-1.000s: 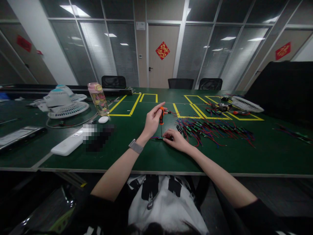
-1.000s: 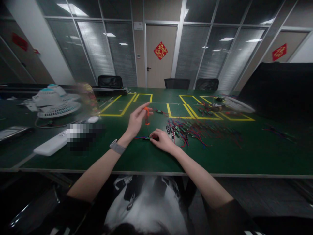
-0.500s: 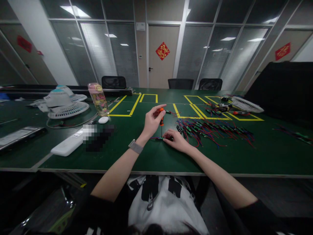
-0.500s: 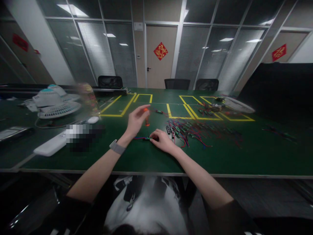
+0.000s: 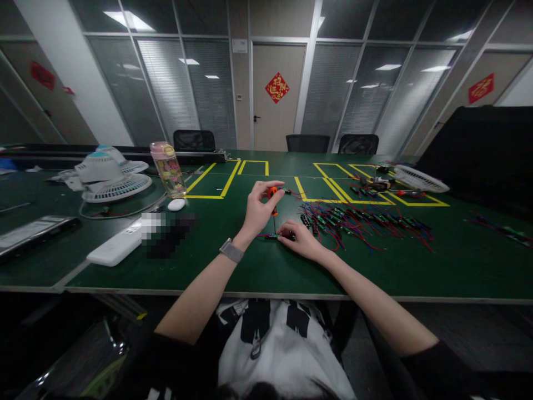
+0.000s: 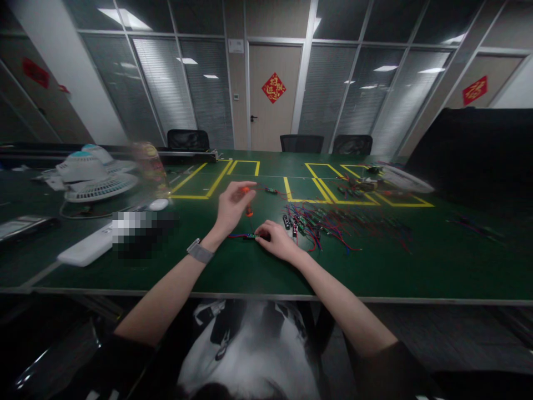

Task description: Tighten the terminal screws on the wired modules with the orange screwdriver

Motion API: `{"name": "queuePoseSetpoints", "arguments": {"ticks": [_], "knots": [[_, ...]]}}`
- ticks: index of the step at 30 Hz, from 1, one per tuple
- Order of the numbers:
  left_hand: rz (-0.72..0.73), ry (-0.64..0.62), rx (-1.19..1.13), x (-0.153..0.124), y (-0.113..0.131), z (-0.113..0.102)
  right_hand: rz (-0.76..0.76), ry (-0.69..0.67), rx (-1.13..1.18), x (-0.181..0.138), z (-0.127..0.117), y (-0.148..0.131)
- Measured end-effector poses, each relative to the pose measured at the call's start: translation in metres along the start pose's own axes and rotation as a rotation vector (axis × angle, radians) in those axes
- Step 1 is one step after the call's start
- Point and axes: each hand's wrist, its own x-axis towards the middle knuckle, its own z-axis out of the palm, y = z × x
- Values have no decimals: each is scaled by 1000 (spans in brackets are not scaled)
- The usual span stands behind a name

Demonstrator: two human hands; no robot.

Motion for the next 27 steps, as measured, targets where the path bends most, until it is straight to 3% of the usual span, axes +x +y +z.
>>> {"name": "queuePoseSetpoints", "arguments": {"ticks": [7,13,20,27], "knots": [[-111,-95,-206,1,1,0,1,4,-12,0,0,0],[-51,-28,-67,0,-3,2,7,-1,-6,0,0,0],[-116,-63,-201,2,-3,2,6,0,-5,0,1,0],[-75,-29,-87,1,-2,1,20,-5,-9,0,-1,-2]]}}
